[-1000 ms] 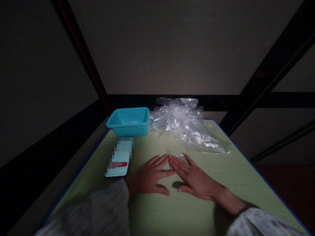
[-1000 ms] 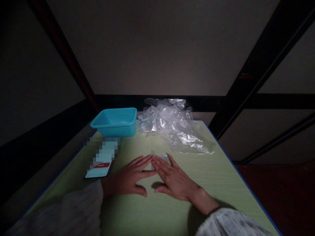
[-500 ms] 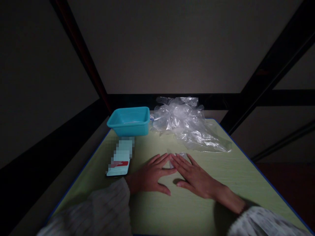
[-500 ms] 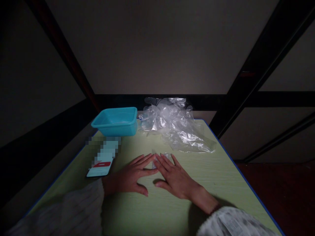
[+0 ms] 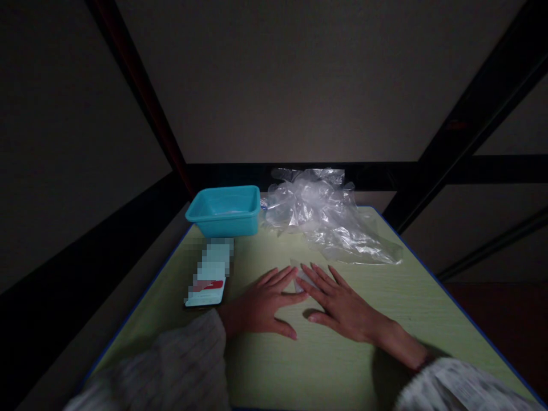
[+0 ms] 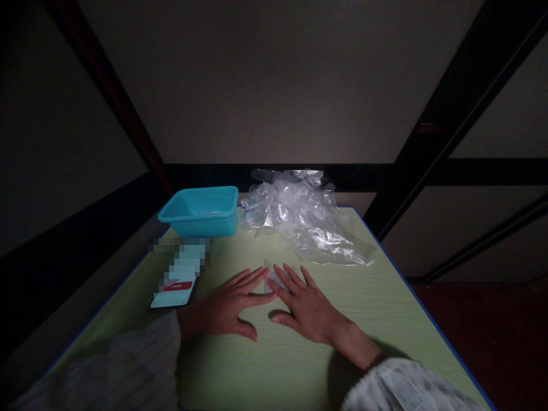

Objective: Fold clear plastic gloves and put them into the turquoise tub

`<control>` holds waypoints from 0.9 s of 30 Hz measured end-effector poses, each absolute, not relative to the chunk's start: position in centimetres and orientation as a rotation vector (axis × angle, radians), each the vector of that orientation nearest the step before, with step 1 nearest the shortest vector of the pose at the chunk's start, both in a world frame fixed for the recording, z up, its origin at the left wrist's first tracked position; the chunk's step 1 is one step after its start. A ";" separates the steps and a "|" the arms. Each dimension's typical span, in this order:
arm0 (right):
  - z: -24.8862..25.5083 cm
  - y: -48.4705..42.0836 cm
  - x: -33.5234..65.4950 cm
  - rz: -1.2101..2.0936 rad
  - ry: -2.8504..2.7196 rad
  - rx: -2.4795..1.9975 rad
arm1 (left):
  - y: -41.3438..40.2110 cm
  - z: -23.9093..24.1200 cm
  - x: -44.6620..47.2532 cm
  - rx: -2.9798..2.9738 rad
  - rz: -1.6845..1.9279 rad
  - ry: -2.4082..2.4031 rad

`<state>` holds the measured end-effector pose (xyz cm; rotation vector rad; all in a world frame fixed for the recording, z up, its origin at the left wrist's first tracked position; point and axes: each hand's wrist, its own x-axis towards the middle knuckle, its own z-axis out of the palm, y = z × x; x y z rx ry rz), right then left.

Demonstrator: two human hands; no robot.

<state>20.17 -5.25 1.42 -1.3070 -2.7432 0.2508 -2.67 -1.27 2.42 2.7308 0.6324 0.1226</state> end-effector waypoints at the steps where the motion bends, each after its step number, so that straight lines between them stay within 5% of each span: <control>1: 1.4 -5.2 20.2 0.250 -2.743 -1.309 | -1.3 2.5 -2.7 2.729 0.125 0.634; 27: 2.1 -5.2 20.1 0.308 -2.745 -1.390 | -1.1 2.3 -2.9 2.721 0.120 0.611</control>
